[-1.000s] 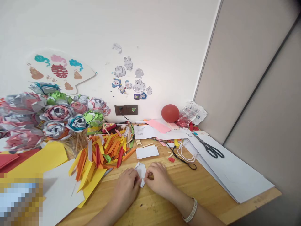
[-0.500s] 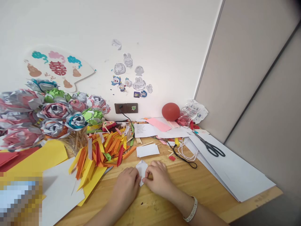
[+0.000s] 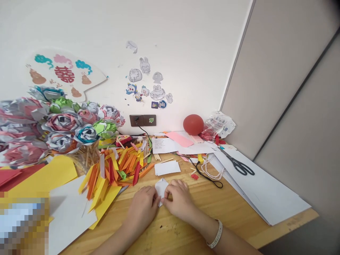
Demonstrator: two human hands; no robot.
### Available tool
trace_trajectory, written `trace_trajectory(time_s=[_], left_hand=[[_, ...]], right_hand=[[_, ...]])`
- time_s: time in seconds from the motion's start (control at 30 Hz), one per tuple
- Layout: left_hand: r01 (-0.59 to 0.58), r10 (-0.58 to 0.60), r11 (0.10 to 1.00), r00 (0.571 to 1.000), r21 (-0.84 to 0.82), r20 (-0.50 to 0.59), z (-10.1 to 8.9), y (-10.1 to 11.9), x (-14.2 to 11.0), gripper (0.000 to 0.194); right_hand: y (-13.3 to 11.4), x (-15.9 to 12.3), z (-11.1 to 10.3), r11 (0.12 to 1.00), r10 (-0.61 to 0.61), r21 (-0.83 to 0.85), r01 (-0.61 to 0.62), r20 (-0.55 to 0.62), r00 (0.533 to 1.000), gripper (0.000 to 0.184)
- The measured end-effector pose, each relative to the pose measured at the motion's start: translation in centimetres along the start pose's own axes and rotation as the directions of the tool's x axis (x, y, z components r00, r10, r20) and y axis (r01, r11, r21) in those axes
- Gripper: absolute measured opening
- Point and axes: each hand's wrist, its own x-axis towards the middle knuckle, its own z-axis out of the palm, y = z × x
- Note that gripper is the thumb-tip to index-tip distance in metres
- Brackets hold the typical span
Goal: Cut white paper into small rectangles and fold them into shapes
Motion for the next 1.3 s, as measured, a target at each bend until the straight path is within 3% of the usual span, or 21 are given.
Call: trace_trajectory(time_s=[0.5,0.67,1.0,1.3], left_hand=[[0.07,-0.075,0.995,0.993,-0.065,-0.087,0.8,-1.3,0.5,0.012],[0.068,-0.076,0.995,0.992,-0.078,-0.098,0.6,-1.2,0.5,0.013],[0.03,-0.039,0.996,0.994,-0.086,-0.104,0.5,-1.4,0.5,0.016],[0.004,-0.013,0.996,0.995,-0.086,-0.1,0.5,-1.6,0.6,0.018]], right_hand=[[-0.6,-0.6,-0.6,0.998,-0.016,-0.068,0.019,0.047,0.999,0.024],[-0.5,-0.8,-0.6,0.998,-0.039,-0.037,0.041,0.064,0.997,0.036],[-0.2,-0.1,-0.4,1.0,-0.003,0.025,0.002,0.045,0.999,0.017],[-0.3,-0.3,-0.2,1.0,-0.003,-0.015,0.003,0.024,1.0,0.02]])
